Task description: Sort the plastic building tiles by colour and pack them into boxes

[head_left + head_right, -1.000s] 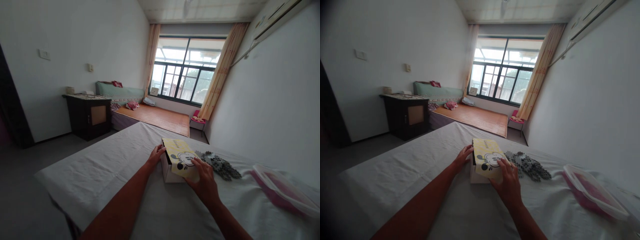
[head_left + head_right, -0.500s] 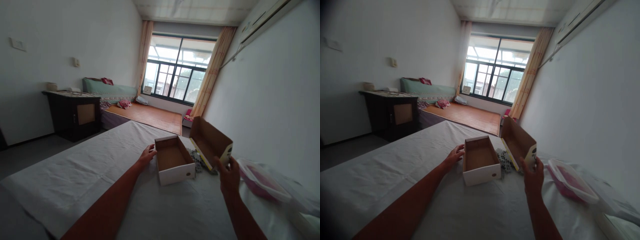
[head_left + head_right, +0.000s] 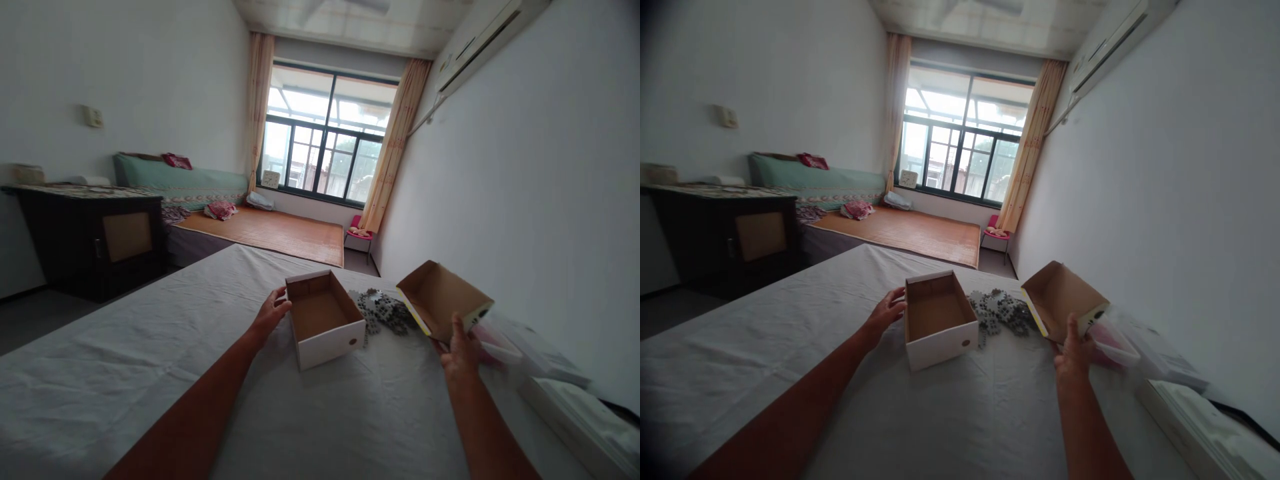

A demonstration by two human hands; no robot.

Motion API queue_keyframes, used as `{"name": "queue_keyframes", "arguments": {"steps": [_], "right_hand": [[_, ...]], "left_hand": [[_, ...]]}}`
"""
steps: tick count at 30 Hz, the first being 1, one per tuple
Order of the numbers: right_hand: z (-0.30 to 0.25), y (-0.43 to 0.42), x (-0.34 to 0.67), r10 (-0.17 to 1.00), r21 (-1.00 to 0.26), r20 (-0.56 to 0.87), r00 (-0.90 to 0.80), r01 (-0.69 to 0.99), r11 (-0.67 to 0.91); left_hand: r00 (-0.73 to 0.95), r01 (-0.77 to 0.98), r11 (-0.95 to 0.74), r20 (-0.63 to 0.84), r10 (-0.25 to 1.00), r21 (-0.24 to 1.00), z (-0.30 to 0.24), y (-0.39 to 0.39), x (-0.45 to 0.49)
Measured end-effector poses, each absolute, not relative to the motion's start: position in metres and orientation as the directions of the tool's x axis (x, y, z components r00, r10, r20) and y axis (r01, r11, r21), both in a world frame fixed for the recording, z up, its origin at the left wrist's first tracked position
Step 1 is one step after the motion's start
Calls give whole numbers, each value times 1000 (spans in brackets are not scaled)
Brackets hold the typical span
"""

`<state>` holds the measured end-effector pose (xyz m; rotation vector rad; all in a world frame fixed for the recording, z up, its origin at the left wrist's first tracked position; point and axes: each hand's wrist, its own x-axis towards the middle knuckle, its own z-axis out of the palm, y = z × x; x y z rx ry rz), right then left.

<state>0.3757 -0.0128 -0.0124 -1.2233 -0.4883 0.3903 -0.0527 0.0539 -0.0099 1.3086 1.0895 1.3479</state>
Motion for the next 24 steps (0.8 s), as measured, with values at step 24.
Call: {"name": "queue_keyframes", "arguments": {"steps": [24], "right_hand": [[28,134,185,956,-983,-179,234,-2,-184]], "left_hand": [[-134,150,-397,416,899,906,5,50,-64]]}}
